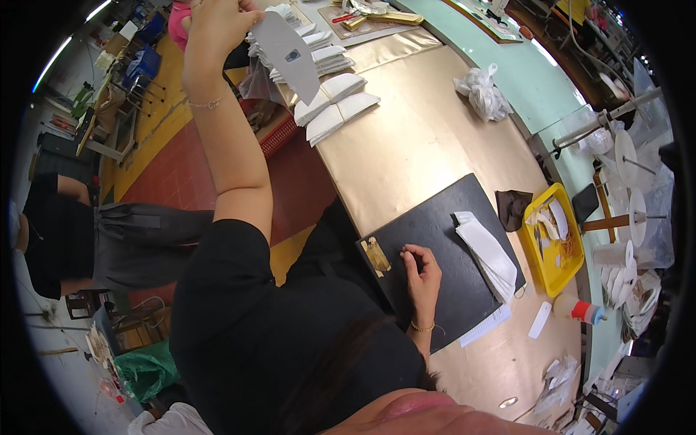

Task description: The person folds white fabric pieces on a black cutting mat, aligns them, and stacks them on the table. The person occasionally picks up and repositions pieces to maintain alignment while working in a busy workshop.

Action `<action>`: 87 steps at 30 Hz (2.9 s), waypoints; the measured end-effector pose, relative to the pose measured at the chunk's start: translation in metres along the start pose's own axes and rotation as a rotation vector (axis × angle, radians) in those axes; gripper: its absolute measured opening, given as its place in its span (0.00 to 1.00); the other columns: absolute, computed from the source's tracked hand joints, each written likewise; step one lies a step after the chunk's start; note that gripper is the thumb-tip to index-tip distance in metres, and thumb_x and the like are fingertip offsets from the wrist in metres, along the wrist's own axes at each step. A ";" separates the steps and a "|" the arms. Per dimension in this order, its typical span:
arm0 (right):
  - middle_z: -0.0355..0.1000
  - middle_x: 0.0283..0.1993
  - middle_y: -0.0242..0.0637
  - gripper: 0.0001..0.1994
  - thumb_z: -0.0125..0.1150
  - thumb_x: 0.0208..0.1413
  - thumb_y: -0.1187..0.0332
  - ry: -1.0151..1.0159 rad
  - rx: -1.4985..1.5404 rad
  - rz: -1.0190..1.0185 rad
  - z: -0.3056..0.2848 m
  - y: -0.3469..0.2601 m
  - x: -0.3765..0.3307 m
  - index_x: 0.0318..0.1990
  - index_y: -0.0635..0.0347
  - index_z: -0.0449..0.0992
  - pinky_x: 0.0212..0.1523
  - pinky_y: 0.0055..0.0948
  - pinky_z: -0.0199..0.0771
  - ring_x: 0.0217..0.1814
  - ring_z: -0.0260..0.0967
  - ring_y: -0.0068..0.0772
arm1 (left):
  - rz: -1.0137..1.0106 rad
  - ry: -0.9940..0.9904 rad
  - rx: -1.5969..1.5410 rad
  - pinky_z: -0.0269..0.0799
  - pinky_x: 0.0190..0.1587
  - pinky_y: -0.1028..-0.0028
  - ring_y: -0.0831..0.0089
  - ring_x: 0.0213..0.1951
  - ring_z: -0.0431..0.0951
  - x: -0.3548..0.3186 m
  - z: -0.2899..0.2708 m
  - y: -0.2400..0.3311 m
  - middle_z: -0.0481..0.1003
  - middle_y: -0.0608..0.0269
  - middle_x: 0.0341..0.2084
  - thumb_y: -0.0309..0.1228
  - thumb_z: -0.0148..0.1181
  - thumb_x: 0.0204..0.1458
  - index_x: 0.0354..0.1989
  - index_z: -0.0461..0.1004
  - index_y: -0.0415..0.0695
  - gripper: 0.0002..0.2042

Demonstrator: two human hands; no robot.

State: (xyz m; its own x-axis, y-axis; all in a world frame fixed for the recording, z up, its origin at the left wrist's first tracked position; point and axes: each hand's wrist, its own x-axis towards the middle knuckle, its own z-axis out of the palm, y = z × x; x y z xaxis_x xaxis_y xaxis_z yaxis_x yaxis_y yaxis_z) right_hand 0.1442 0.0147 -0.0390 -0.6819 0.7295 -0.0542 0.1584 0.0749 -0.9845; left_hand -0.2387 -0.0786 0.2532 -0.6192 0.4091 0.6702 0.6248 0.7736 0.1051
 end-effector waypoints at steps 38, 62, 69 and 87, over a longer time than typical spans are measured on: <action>0.75 0.35 0.36 0.06 0.61 0.58 0.71 0.013 -0.265 0.050 0.015 -0.018 0.017 0.40 0.62 0.78 0.30 0.23 0.67 0.31 0.71 0.27 | -0.047 -0.426 0.102 0.67 0.58 0.56 0.41 0.57 0.70 -0.010 0.341 -0.127 0.69 0.37 0.55 0.54 0.61 0.50 0.54 0.74 0.41 0.31; 0.74 0.36 0.39 0.06 0.60 0.57 0.72 -0.014 -0.351 -0.027 0.016 -0.044 0.009 0.40 0.61 0.78 0.37 0.31 0.71 0.34 0.72 0.38 | -0.474 -0.962 -0.650 0.72 0.48 0.65 0.58 0.46 0.78 -0.043 0.353 -0.153 0.74 0.38 0.47 0.59 0.74 0.33 0.55 0.66 0.22 0.51; 0.73 0.34 0.37 0.06 0.60 0.56 0.71 0.022 -0.369 -0.064 0.009 -0.042 -0.003 0.40 0.60 0.77 0.39 0.33 0.71 0.35 0.72 0.40 | -0.461 -0.823 -0.597 0.71 0.50 0.66 0.58 0.48 0.77 -0.049 0.352 -0.140 0.74 0.38 0.48 0.57 0.74 0.33 0.56 0.65 0.22 0.51; 0.76 0.40 0.43 0.06 0.61 0.56 0.72 0.657 -0.589 -0.064 -0.095 -0.042 -0.039 0.39 0.63 0.77 0.48 0.35 0.70 0.44 0.73 0.43 | 0.138 -0.574 -0.981 0.69 0.54 0.67 0.62 0.51 0.73 -0.096 0.152 0.019 0.73 0.53 0.50 0.32 0.79 0.34 0.55 0.67 0.36 0.37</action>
State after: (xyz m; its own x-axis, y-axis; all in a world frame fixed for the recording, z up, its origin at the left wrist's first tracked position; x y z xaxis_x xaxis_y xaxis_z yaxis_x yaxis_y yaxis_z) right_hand 0.2316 0.0480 0.0199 -0.1825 0.9414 0.2836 0.5995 0.3352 -0.7268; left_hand -0.2398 -0.0291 0.0792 -0.4853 0.8165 0.3129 0.6500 0.0976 0.7536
